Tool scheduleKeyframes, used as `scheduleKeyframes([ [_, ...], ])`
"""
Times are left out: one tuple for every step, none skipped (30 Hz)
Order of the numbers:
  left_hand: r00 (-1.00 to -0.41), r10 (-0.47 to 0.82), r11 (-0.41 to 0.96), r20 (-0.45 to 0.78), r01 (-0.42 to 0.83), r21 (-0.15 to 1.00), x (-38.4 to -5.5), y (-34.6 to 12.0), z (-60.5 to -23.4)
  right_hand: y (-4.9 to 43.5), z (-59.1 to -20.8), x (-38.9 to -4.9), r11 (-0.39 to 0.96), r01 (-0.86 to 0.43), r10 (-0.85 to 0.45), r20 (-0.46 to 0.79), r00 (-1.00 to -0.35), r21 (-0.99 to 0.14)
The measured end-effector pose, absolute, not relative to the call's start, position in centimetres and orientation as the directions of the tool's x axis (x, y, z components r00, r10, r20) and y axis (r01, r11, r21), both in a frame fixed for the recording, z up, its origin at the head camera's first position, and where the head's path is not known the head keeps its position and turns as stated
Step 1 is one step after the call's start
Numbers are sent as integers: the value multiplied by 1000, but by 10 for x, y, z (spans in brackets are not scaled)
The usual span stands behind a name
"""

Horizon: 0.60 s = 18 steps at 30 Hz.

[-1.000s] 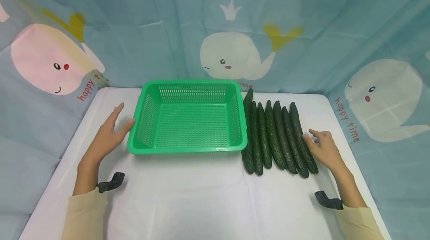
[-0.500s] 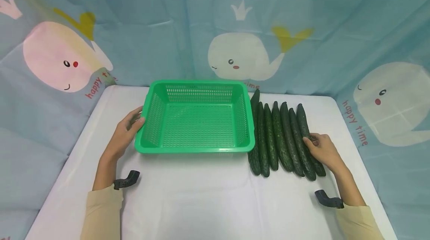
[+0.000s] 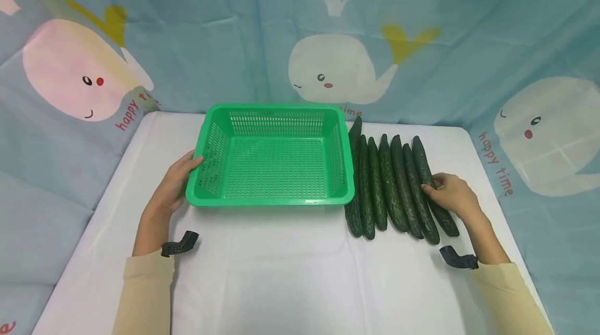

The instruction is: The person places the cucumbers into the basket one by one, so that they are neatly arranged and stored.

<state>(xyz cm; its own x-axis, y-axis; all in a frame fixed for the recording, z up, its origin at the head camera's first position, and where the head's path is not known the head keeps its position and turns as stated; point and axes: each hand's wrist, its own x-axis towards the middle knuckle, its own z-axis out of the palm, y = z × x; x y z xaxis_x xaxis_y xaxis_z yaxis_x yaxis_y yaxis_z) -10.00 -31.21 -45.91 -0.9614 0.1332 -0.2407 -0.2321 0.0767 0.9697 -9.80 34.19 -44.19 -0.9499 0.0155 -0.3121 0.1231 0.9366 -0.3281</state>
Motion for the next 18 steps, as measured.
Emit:
scheduleKeyframes([
  [-961,134,80,-244,-235,969,-100,-312,-458,341,-445,-97,941,121,28,-286,-958,-316],
  [-960,136,82,-244,-234,969,-100,-312,-457,340,-447,-96,942,119,34,-265,-964,-313],
  [-960,140,84,-244,-234,969,-100,-313,-456,339,-448,-95,944,117,38,-251,-967,-309],
  [-959,146,83,-243,-233,969,-100,-313,-456,338,-449,-94,945,115,40,-241,-970,-306],
  [-959,152,82,-240,-230,970,-100,-313,-455,338,-449,-93,945,111,38,-233,-972,-306],
  [-960,154,83,-235,-225,971,-100,-314,-454,337,-448,-93,947,103,33,-226,-974,-306],
  [-962,152,87,-228,-217,972,-100,-314,-453,336,-448,-94,950,92,24,-222,-975,-300],
  [-963,153,90,-220,-208,974,-101,-314,-452,335,-447,-95,952,85,18,-224,-974,-293],
  [-965,153,93,-214,-202,975,-101,-314,-451,334,-445,-97,955,79,13,-227,-974,-285],
  [-966,152,97,-209,-196,976,-102,-314,-450,334,-443,-100,957,77,9,-235,-972,-281],
  [-967,150,103,-208,-194,976,-102,-314,-449,333,-442,-102,958,78,7,-247,-969,-277],
  [-966,150,108,-210,-195,975,-102,-314,-449,333,-441,-103,958,82,8,-261,-965,-273],
  [-965,151,113,-215,-199,973,-102,-314,-448,333,-440,-105,959,84,8,-271,-962,-270],
  [-963,151,114,-222,-206,972,-102,-313,-448,334,-439,-106,958,93,13,-284,-959,-272],
  [-962,153,115,-227,-211,971,-101,-312,-449,336,-438,-106,955,101,16,-294,-956,-278],
  [-960,154,113,-232,-217,970,-101,-312,-449,337,-437,-105,953,107,18,-300,-954,-283],
  [-958,157,110,-238,-223,969,-100,-311,-450,339,-436,-104,951,110,19,-300,-954,-288],
  [-957,161,107,-241,-226,968,-100,-310,-450,342,-435,-103,950,110,21,-293,-956,-294],
])
